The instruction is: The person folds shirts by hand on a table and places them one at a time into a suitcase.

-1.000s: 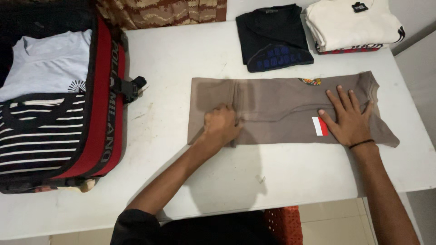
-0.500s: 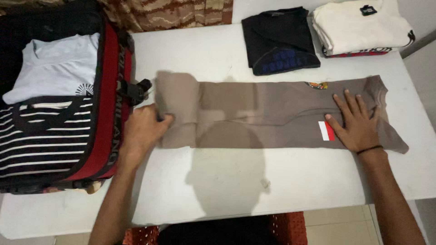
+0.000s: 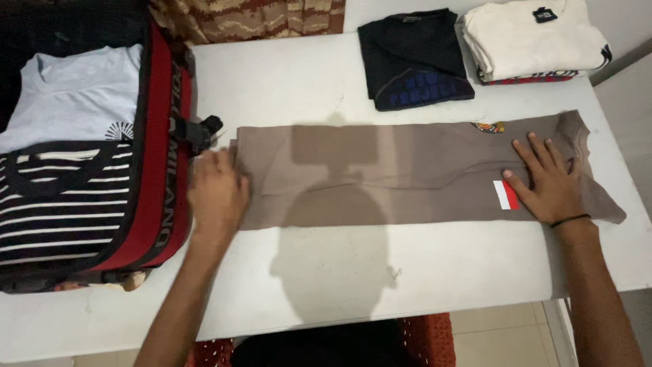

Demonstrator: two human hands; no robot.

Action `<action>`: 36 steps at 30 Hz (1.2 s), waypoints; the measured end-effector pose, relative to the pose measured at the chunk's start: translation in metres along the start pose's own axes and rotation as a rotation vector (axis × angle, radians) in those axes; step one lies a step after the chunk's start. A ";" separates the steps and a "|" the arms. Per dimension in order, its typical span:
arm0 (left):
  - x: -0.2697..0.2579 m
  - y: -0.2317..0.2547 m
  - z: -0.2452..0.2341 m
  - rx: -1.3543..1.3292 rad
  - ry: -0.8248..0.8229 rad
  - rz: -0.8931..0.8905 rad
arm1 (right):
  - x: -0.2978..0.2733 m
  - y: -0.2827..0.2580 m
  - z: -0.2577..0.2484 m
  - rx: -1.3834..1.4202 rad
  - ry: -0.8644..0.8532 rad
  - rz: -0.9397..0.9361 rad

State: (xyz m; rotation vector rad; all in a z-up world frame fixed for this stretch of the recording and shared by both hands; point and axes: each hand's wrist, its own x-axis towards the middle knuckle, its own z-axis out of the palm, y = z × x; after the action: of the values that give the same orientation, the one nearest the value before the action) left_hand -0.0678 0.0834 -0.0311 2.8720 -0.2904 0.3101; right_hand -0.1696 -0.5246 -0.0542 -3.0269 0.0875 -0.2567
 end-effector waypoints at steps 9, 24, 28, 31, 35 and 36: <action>0.018 0.081 0.041 -0.104 -0.237 0.434 | 0.001 0.004 0.000 0.021 -0.029 0.029; 0.054 0.082 0.058 -0.053 -0.279 0.333 | 0.054 -0.115 0.010 0.153 -0.053 -0.039; 0.055 0.064 0.061 -0.190 -0.227 0.278 | 0.053 -0.065 0.013 -0.033 -0.039 0.159; 0.059 0.044 0.061 -0.166 -0.189 0.225 | 0.055 -0.014 0.015 -0.002 -0.002 0.232; 0.059 0.027 0.057 -0.031 -0.246 0.173 | 0.056 0.024 0.008 -0.027 -0.044 0.377; 0.061 0.024 0.058 -0.028 -0.256 0.164 | 0.056 0.027 0.003 -0.049 -0.080 0.447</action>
State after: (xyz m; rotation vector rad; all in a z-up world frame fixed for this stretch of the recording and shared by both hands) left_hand -0.0042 0.0357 -0.0669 2.8639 -0.5735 -0.0353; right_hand -0.1156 -0.5548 -0.0514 -2.9530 0.7579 -0.0933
